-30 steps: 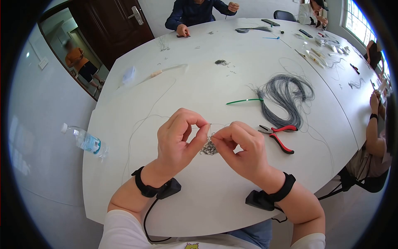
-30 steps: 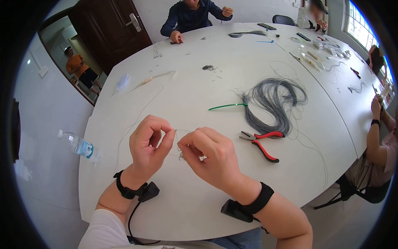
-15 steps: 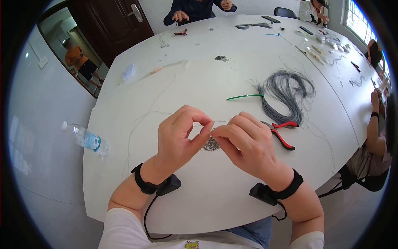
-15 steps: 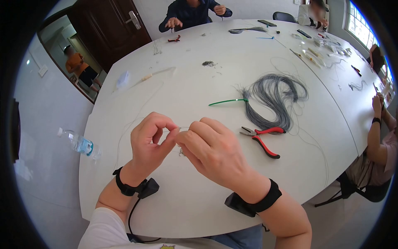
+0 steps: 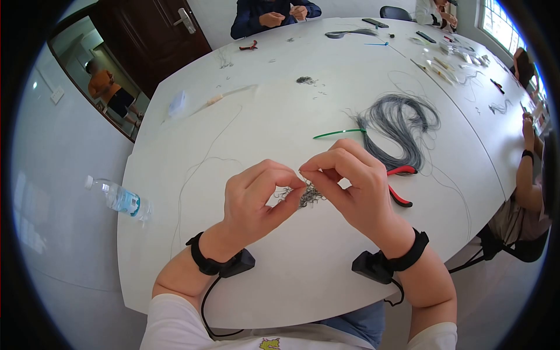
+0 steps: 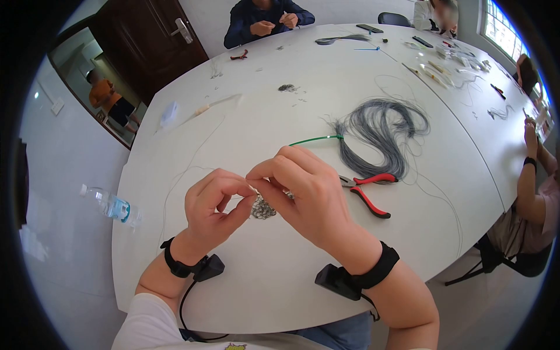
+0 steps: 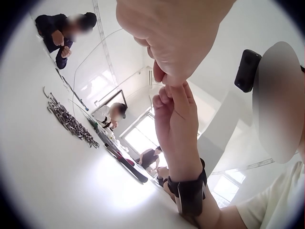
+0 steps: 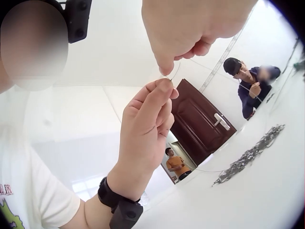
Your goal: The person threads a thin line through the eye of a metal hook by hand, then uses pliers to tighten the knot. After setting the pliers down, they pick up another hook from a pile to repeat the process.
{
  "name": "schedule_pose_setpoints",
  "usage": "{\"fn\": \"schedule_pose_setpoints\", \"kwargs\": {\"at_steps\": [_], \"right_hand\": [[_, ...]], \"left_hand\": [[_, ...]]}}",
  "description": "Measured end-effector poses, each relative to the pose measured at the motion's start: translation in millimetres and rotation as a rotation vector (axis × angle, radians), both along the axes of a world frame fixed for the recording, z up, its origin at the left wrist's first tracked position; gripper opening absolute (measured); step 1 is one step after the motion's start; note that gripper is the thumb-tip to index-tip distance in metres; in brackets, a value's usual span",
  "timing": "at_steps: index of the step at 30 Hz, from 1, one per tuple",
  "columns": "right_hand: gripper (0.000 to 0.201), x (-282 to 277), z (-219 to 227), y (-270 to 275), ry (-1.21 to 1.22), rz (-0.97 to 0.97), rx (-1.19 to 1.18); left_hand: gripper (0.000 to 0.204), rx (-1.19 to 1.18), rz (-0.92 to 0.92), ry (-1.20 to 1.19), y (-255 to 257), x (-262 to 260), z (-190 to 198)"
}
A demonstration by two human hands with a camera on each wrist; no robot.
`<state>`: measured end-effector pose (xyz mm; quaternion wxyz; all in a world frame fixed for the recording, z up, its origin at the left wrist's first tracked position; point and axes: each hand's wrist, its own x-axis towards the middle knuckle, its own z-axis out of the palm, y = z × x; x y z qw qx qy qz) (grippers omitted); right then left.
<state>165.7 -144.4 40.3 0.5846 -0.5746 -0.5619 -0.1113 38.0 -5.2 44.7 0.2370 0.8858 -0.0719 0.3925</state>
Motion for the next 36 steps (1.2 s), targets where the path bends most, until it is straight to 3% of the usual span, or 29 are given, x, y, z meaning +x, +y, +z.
{"fn": "schedule_pose_setpoints", "kwargs": {"at_steps": [14,23,30,32,33,35,36], "right_hand": [[0.007,-2,-2,0,0.502,0.193,-0.195],[0.011,-4,-4,0,0.591,0.237,-0.215],[0.01,-9,-6,1,0.521,0.2,-0.211],[0.007,-13,-8,2,0.295,0.111,-0.114],[0.007,-13,-9,3,0.294,0.113,-0.114],[0.011,-14,-12,4,-0.013,0.018,-0.027],[0.011,-13,-10,4,-0.012,0.019,-0.028]], "left_hand": [[0.02,0.029,-0.041,-0.087,1,-3,2],[0.016,-0.025,-0.038,-0.106,1,-4,1],[0.015,-0.008,0.009,-0.105,3,-7,9],[0.015,-0.022,0.03,-0.101,4,-7,9],[0.015,-0.021,0.032,-0.101,4,-7,9],[0.016,-0.025,0.049,-0.099,5,-7,9],[0.016,-0.025,0.05,-0.099,5,-6,8]]}}
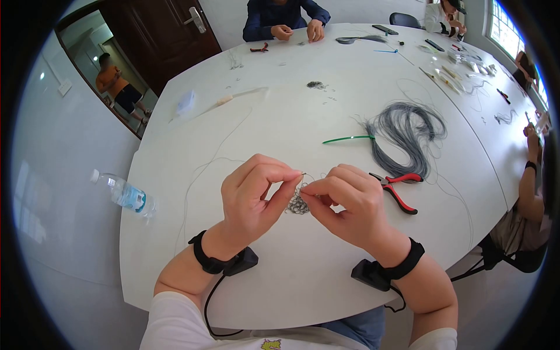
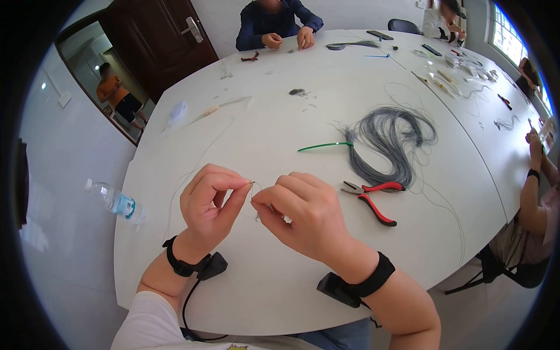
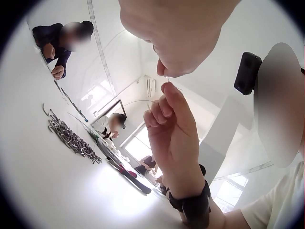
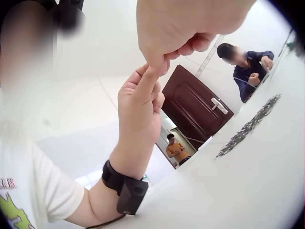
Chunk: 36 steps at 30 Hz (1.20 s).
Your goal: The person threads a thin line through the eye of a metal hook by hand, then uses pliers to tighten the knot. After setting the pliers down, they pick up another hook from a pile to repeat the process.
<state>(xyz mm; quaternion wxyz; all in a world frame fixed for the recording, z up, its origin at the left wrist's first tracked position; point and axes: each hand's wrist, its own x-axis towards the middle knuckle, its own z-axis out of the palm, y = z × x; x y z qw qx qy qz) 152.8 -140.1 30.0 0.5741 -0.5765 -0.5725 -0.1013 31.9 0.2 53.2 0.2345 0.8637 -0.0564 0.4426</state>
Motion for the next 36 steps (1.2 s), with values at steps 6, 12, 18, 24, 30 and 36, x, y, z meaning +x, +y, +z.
{"fn": "schedule_pose_setpoints", "kwargs": {"at_steps": [6,12,18,24,30,36], "right_hand": [[0.018,6,16,-9,-0.371,-0.119,0.069],[0.017,17,18,-11,-0.316,-0.175,0.081],[0.014,18,16,-8,-0.204,-0.155,0.074],[0.012,17,12,-7,-0.047,-0.098,0.028],[0.007,13,10,-7,0.194,0.041,-0.071],[0.01,12,7,-6,0.475,0.22,-0.208]], "left_hand": [[0.018,0.096,0.019,-0.023,3,4,0],[0.018,0.161,-0.028,-0.018,1,8,-1],[0.018,0.147,-0.033,0.012,1,7,-1],[0.02,0.152,-0.082,0.03,3,4,-2],[0.02,0.122,-0.138,0.016,2,4,-1],[0.017,-0.011,-0.164,0.081,0,2,-2]]}}
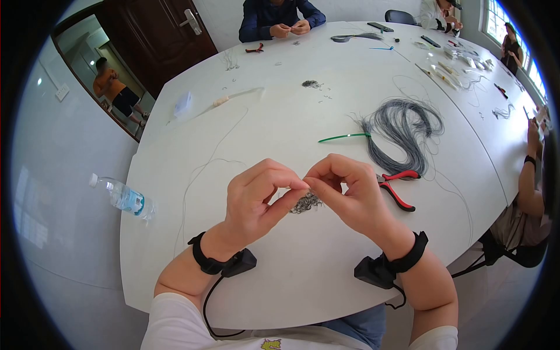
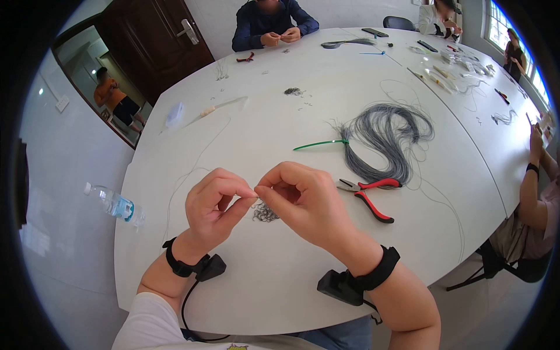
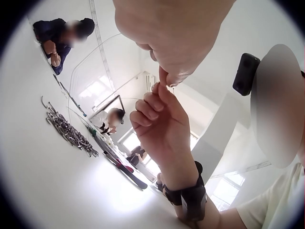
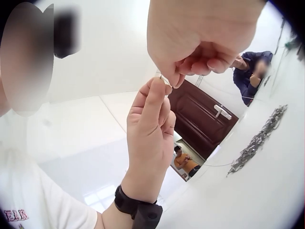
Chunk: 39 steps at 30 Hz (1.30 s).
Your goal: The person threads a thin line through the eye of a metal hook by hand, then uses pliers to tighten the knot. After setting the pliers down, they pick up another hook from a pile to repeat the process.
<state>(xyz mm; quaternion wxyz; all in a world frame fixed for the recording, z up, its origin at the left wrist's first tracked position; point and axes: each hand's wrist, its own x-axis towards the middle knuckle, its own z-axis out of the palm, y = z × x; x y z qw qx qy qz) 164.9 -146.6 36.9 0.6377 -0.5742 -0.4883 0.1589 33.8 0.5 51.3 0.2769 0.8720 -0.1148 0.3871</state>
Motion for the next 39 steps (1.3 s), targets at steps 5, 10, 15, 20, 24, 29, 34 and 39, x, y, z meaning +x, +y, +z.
{"fn": "schedule_pose_setpoints", "kwargs": {"at_steps": [5,10,15,20,24,29,34,39], "right_hand": [[0.014,2,1,-1,0.118,0.097,-0.077],[0.015,2,3,-2,0.139,0.118,-0.105],[0.016,1,2,-2,0.162,0.144,-0.129],[0.018,1,1,-3,-0.147,0.035,-0.107],[0.03,-11,17,-8,-0.175,-0.069,-0.116],[0.027,-19,5,-2,0.451,0.209,-0.018],[0.017,-18,2,0,0.365,0.093,0.006],[0.014,-21,1,2,0.31,0.003,-0.012]], "left_hand": [[0.012,-0.237,0.012,0.099,-2,-1,-4],[0.01,-0.334,0.031,0.098,1,0,-11],[0.009,-0.33,0.02,0.089,0,1,-12],[0.007,-0.481,-0.011,0.149,0,3,-17],[0.008,-0.465,0.035,0.123,0,4,-17],[0.01,-0.288,0.166,0.067,-4,5,-10],[0.012,-0.247,0.2,0.067,-6,3,-7],[0.011,-0.238,0.189,0.065,-9,2,-6]]}}
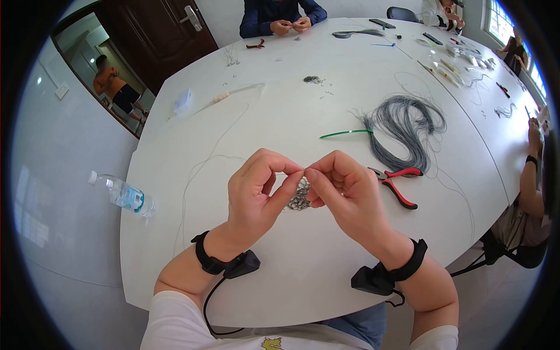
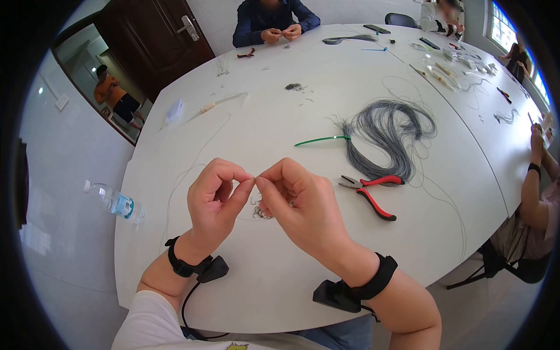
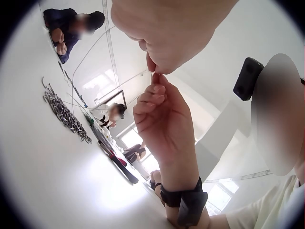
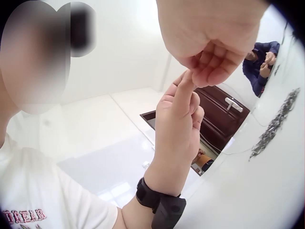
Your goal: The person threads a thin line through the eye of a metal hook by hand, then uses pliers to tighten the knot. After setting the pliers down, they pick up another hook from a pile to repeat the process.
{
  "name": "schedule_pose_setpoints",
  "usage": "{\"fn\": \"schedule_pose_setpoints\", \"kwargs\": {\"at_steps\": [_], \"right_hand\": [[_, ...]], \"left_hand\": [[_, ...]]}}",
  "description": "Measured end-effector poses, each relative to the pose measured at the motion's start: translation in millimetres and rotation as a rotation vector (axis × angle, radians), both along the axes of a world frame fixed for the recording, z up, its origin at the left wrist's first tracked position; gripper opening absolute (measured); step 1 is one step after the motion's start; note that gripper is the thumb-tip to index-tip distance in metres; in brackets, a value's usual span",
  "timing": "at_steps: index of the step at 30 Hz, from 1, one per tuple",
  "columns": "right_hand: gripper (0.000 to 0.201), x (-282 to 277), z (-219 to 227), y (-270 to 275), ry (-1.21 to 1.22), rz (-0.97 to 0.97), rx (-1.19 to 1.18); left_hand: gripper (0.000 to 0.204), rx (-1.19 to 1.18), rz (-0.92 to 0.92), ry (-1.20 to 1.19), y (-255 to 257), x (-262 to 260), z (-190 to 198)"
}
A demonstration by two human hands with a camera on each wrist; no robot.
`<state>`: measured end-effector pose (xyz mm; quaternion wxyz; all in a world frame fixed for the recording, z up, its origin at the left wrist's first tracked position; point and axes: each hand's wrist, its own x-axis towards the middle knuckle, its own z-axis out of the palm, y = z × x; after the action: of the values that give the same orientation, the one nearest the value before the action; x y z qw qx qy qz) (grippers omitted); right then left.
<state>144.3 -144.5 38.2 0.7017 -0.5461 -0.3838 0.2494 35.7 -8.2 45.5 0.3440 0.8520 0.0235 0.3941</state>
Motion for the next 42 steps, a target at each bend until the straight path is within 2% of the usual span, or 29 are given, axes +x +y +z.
{"fn": "schedule_pose_setpoints", "kwargs": {"at_steps": [3,9,12,14,15,17,27,29,30,32,33,35,36,38,42], "right_hand": [[0.013,3,-1,-1,-0.083,-0.028,0.005],[0.01,6,-3,0,-0.144,-0.058,0.017],[0.01,8,-4,0,-0.174,-0.077,0.023],[0.009,9,-4,-1,-0.208,-0.072,0.026],[0.009,9,-5,-1,-0.207,-0.071,0.025],[0.009,9,-5,0,-0.245,-0.089,0.012],[0.007,7,-6,1,-0.361,-0.132,0.005],[0.006,7,-7,1,-0.367,-0.135,0.026],[0.006,8,-7,1,-0.366,-0.135,0.026],[0.006,8,-7,0,-0.398,-0.129,0.015],[0.006,9,-7,0,-0.397,-0.129,0.015],[0.005,9,-6,0,-0.406,-0.11,0.019],[0.005,10,-6,-1,-0.406,-0.11,0.019],[0.005,10,-6,-1,-0.391,-0.091,-0.011],[0.004,11,-6,-2,-0.323,-0.064,0.018]], "left_hand": [[0.01,0.02,-0.01,-0.009,1,0,0],[0.007,-0.203,-0.097,0.019,8,1,-9],[0.011,-0.152,-0.066,0.044,7,-2,0],[0.021,0.082,0.021,0.09,1,-3,12],[0.021,0.082,0.022,0.091,2,-1,10],[0.026,0.275,0.017,-0.001,6,2,4],[0.014,0.335,0.052,0.008,6,-2,7],[0.009,0.07,0.004,0.145,5,-5,12],[0.009,0.07,0.004,0.145,5,-6,14],[0.004,-0.086,-0.03,0.265,9,-7,16],[0.004,-0.086,-0.03,0.266,12,-7,14],[0.007,-0.337,-0.105,0.323,18,-6,7],[0.007,-0.337,-0.105,0.323,18,-6,6],[0.01,-0.563,-0.225,0.285,19,-5,5],[0.012,-0.617,-0.236,0.313,21,-6,8]]}}
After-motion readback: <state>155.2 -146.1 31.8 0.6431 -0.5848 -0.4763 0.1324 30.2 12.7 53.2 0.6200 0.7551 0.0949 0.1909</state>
